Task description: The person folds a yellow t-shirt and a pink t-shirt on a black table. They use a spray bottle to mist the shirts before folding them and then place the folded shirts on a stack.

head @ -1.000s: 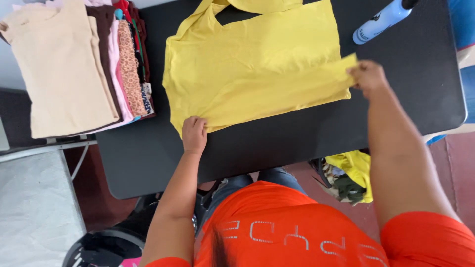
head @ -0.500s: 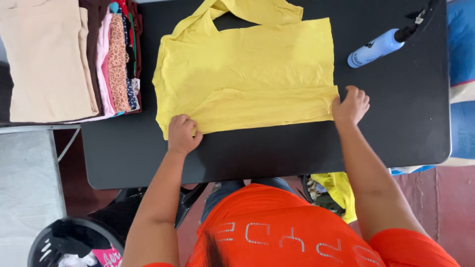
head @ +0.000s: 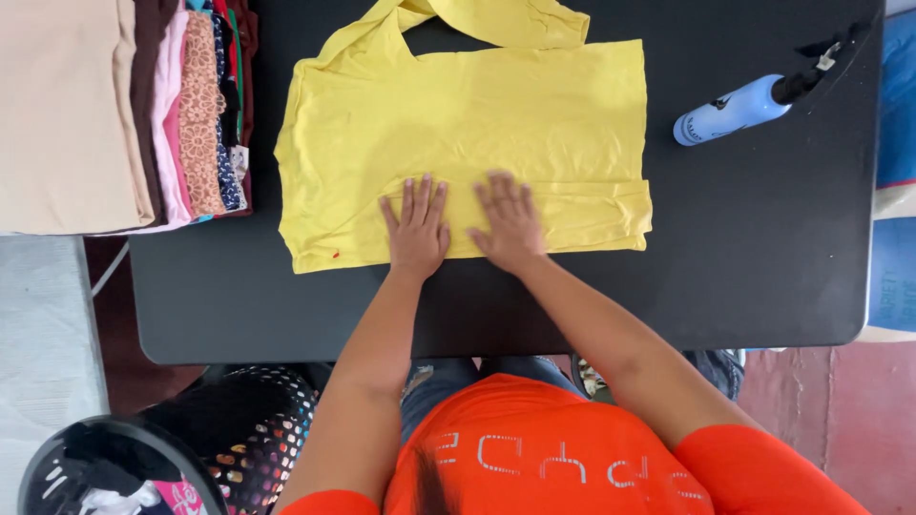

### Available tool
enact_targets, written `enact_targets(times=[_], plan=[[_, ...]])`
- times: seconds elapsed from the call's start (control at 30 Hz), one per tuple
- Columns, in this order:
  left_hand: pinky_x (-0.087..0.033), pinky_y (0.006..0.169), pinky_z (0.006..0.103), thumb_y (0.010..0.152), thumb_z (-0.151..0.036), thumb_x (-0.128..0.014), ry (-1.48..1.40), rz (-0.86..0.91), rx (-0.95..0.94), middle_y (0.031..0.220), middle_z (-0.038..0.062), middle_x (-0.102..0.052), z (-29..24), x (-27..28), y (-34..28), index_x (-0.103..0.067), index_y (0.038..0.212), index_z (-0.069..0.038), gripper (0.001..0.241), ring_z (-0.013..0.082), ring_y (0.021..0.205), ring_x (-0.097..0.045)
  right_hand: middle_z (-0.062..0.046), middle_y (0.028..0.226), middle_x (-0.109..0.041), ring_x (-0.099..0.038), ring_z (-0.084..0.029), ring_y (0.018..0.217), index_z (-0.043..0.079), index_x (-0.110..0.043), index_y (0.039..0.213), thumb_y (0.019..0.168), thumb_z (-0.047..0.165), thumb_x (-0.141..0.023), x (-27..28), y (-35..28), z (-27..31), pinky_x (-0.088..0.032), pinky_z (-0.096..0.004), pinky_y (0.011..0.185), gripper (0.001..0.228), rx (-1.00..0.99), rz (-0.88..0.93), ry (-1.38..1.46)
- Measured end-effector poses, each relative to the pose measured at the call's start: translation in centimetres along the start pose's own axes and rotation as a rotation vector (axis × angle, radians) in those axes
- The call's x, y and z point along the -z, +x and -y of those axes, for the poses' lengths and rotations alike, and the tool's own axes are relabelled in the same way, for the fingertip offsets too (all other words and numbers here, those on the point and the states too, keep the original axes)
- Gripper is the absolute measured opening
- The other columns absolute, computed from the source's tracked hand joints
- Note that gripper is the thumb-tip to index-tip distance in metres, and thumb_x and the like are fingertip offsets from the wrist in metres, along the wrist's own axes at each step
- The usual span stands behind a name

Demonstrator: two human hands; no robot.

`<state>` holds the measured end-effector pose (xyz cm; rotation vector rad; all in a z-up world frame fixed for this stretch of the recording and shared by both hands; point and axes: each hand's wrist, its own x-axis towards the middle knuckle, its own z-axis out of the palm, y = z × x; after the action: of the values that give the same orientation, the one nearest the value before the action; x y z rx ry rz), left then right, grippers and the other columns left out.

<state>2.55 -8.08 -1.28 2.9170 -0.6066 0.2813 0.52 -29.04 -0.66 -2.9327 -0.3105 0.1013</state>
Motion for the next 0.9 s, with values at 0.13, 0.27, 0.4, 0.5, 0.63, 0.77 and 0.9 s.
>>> enact_targets(times=[0.13, 0.27, 0.4, 0.5, 0.63, 0.77, 0.9], plan=[[-0.002, 0.118, 0.0719, 0.095, -0.036, -0.047, 0.004, -0.015, 0.0, 0.173, 0.003, -0.019, 0.4, -0.8, 0.0, -0.03, 0.165, -0.028, 0.073, 0.0328, 0.159, -0.008, -0.019, 0.17, -0.024, -0.018, -0.039, 0.157, 0.02, -0.031, 0.165, 0.088, 0.061, -0.062, 3.3, -4.4, -8.8, -0.017, -0.059, 0.125, 0.093, -0.105, -0.058, 0.007], [0.001, 0.114, 0.0779, 0.097, -0.042, -0.039, -0.046, 0.205, 0.062, 0.175, -0.001, -0.005, 0.3, -0.3, -0.1, -0.018, 0.167, -0.034, 0.074, 0.0321, 0.159, 0.003, -0.015, 0.173, -0.016, -0.006, -0.037, 0.159, 0.024, -0.022, 0.168, 0.087, 0.073, -0.046, 4.3, -7.5, -13.5, -0.002, -0.062, 0.126, 0.097, -0.245, -0.036, 0.002], [0.002, 0.117, 0.0769, 0.097, -0.045, -0.038, -0.049, 0.35, 0.111, 0.175, -0.004, 0.002, 0.2, 0.5, 0.5, -0.01, 0.167, -0.038, 0.076, 0.0303, 0.16, 0.008, -0.012, 0.174, -0.013, -0.003, -0.035, 0.16, 0.027, -0.018, 0.167, 0.085, 0.082, -0.036, 4.0, -7.5, -14.4, 0.003, -0.066, 0.125, 0.1, -0.264, -0.017, 0.017], [0.004, 0.117, 0.0758, 0.096, -0.044, -0.042, -0.147, 0.337, 0.122, 0.175, -0.005, 0.0, 1.0, 0.0, 0.1, -0.013, 0.167, -0.04, 0.076, 0.0294, 0.16, 0.005, -0.009, 0.175, -0.011, -0.003, -0.034, 0.161, 0.03, -0.016, 0.167, 0.087, 0.08, -0.037, 3.6, -7.6, -14.2, 0.002, -0.066, 0.126, 0.097, -0.294, 0.023, -0.019], [-0.002, 0.12, 0.0697, 0.091, -0.05, -0.058, -0.224, 0.332, 0.129, 0.175, -0.001, -0.009, 3.2, 0.1, -0.1, -0.03, 0.162, -0.041, 0.077, 0.0286, 0.16, -0.004, -0.006, 0.175, -0.006, 0.0, -0.033, 0.161, 0.032, -0.014, 0.167, 0.087, 0.078, -0.044, 4.9, -7.3, -15.0, 0.002, -0.066, 0.126, 0.097, -0.298, 0.115, 0.017], [-0.007, 0.122, 0.0669, 0.099, -0.049, -0.052, -0.127, 0.287, 0.288, 0.174, 0.009, -0.002, 5.8, 2.3, -3.5, -0.028, 0.163, -0.035, 0.07, 0.0376, 0.159, -0.002, -0.003, 0.174, -0.011, -0.005, -0.027, 0.16, 0.039, -0.018, 0.166, 0.093, 0.068, -0.046, 6.0, -7.6, -15.6, -0.003, -0.066, 0.125, 0.083, -0.288, 0.126, 0.045], [0.002, 0.127, 0.0598, 0.1, -0.066, -0.034, -0.023, 0.458, 0.37, 0.175, 0.003, 0.006, 8.4, 4.6, -7.3, -0.008, 0.165, -0.043, 0.073, 0.0348, 0.16, 0.006, -0.006, 0.174, -0.012, -0.006, -0.029, 0.16, 0.039, -0.017, 0.166, 0.098, 0.064, -0.037, 4.4, -7.9, -16.1, 0.0, -0.066, 0.126, 0.075, -0.262, 0.073, -0.01]])
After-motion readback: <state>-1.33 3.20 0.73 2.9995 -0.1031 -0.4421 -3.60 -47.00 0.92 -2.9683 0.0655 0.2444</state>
